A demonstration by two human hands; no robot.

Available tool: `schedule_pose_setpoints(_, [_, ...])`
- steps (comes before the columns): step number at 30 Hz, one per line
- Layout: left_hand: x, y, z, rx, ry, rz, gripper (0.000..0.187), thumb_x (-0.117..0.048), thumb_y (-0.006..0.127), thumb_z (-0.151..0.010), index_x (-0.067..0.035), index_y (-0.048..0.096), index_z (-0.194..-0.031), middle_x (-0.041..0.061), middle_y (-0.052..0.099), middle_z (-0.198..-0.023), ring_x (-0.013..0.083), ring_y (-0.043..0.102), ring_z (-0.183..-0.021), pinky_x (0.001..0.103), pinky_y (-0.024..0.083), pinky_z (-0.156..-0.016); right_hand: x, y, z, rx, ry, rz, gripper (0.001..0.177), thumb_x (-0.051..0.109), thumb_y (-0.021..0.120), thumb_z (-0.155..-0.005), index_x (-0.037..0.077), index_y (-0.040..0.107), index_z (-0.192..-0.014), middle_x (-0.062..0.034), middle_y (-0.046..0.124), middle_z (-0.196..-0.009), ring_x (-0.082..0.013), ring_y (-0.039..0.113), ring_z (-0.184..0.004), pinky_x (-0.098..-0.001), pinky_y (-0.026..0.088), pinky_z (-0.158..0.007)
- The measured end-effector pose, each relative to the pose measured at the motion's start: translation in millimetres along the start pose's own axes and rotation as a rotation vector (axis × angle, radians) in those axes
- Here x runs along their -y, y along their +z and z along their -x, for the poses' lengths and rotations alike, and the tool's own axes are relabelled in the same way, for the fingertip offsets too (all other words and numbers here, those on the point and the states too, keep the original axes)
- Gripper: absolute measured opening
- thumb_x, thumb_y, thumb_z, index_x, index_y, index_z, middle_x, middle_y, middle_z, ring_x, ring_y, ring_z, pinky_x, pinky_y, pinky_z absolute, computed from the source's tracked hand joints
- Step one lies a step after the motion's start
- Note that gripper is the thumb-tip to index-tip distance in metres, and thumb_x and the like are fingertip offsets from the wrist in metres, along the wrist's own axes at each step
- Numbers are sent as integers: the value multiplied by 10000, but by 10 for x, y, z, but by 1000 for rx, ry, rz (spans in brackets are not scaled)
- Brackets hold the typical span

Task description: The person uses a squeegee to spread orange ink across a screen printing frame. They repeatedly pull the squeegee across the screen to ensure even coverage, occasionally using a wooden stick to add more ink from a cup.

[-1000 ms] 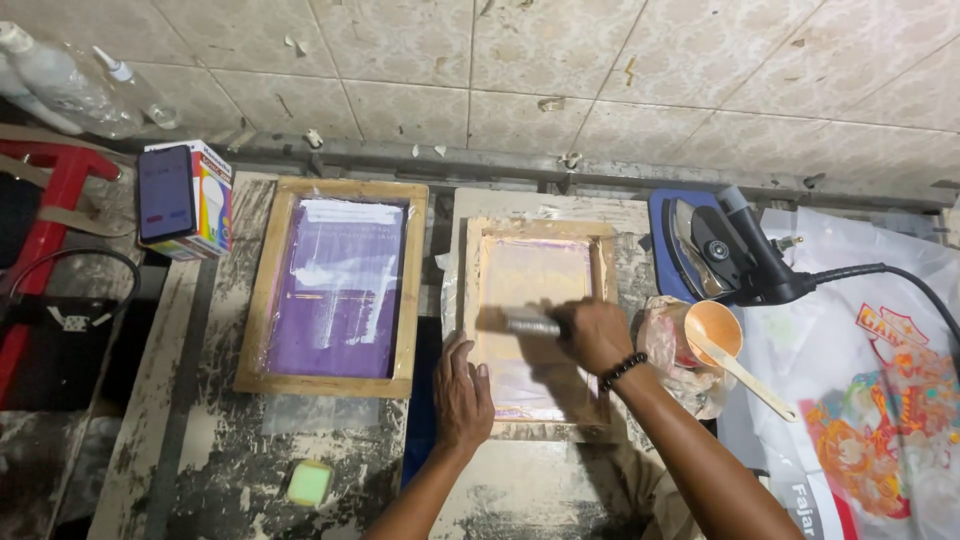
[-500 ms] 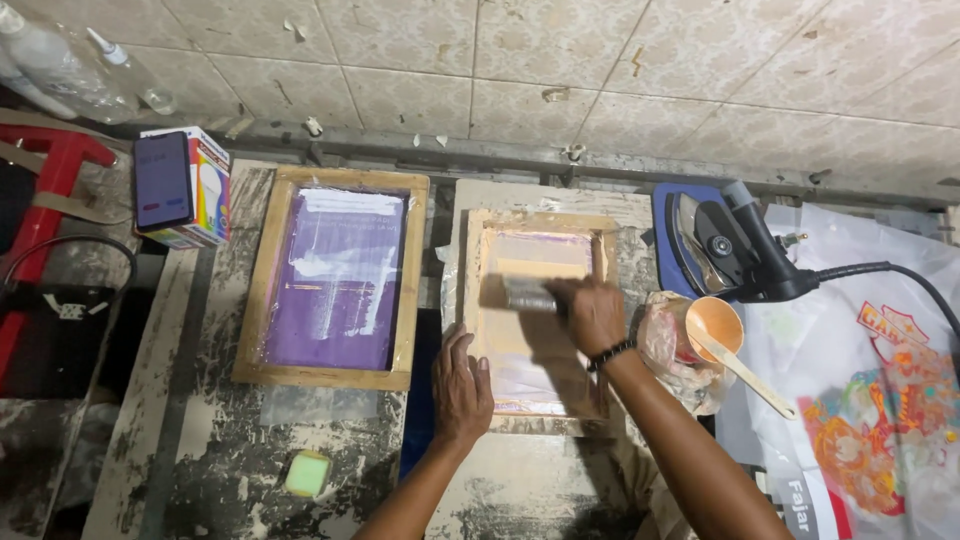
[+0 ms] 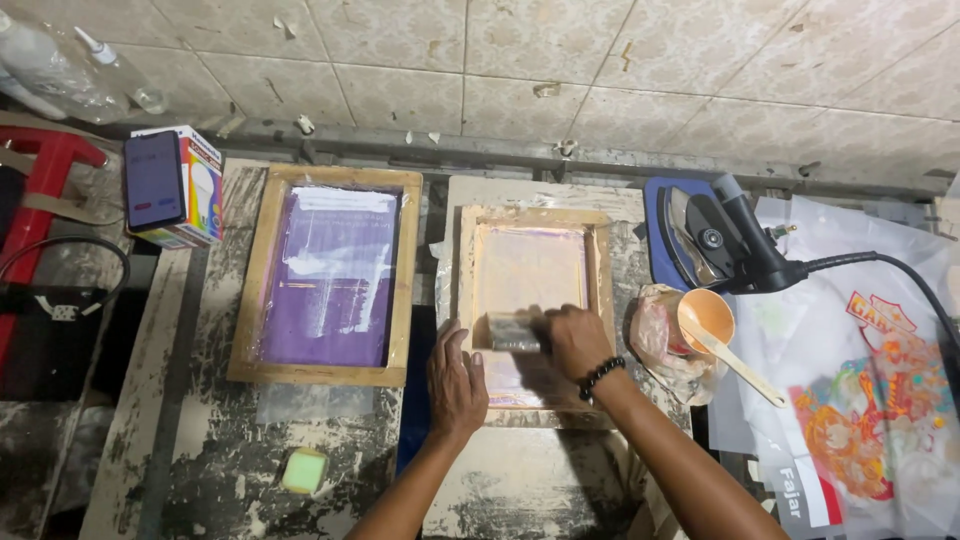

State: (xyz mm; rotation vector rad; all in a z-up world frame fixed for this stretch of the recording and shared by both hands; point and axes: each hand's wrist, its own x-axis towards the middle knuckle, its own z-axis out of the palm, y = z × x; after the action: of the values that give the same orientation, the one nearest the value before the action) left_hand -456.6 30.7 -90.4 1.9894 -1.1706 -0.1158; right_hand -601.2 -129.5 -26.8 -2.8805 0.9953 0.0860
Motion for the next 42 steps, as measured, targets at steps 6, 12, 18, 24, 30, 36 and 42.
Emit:
schedule_pose_setpoints(6, [26, -2, 0, 30, 0, 57, 387, -337, 371, -1069, -120, 522, -1353, 97, 506, -1497, 313, 487, -1408, 461, 424, -1105, -246, 45, 146, 96, 80, -127, 72, 205, 739, -703, 178, 737, -769, -87, 738, -719, -332, 734, -759, -485, 588, -668])
schedule_pose_setpoints(12, [19, 13, 4, 37, -5, 53, 374, -317, 380, -1076, -111, 520, -1355, 112, 512, -1483, 323, 489, -1404, 470, 422, -1108, -318, 407, -527, -360, 33, 130, 187, 155, 666, -896, 223, 774, -1033, -6, 791, -1034, -231, 737, -990, -374, 578, -808])
schedule_pose_setpoints(18, [-12, -5, -3, 16, -5, 14, 368, -343, 404, -1060, -129, 547, -1322, 84, 529, -1485, 305, 531, -1363, 446, 442, -1083, -56, 242, 107, -208, 11, 39, 43, 308, 710, -826, 282, 730, -853, 68, 736, -830, -215, 708, -842, -351, 564, -694])
schedule_pose_setpoints(24, [-29, -28, -12, 11, -18, 39, 376, -344, 372, -1075, -124, 542, -1328, 89, 536, -1474, 307, 540, -1349, 459, 458, -1060, -479, -46, -717, -221, 34, 112, 71, 233, 767, -795, 263, 760, -859, -1, 739, -761, -265, 738, -832, -425, 591, -709])
schedule_pose_setpoints(30, [-36, -40, -16, 32, -20, 48, 381, -343, 357, -1080, -111, 537, -1323, 99, 528, -1465, 315, 512, -1382, 464, 439, -1083, -538, 337, -874, -103, 149, 65, 114, 187, 641, -817, 166, 701, -722, -38, 694, -657, -294, 735, -709, -425, 581, -598])
schedule_pose_setpoints(36, [-32, -21, -9, 45, -27, 42, 353, -308, 444, -1040, -113, 536, -1320, 105, 522, -1478, 329, 510, -1385, 462, 427, -1098, -100, 190, 321, 109, 79, -100, 115, 317, 796, -730, 253, 706, -762, 21, 723, -735, -254, 725, -809, -420, 594, -716])
schedule_pose_setpoints(42, [-14, -11, -13, 47, -34, 43, 394, -353, 382, -1050, -126, 535, -1333, 96, 531, -1450, 317, 548, -1327, 452, 450, -1068, -168, -295, 31, -17, 57, -53, 56, 213, 682, -758, 235, 731, -743, -25, 733, -712, -285, 738, -761, -452, 599, -668])
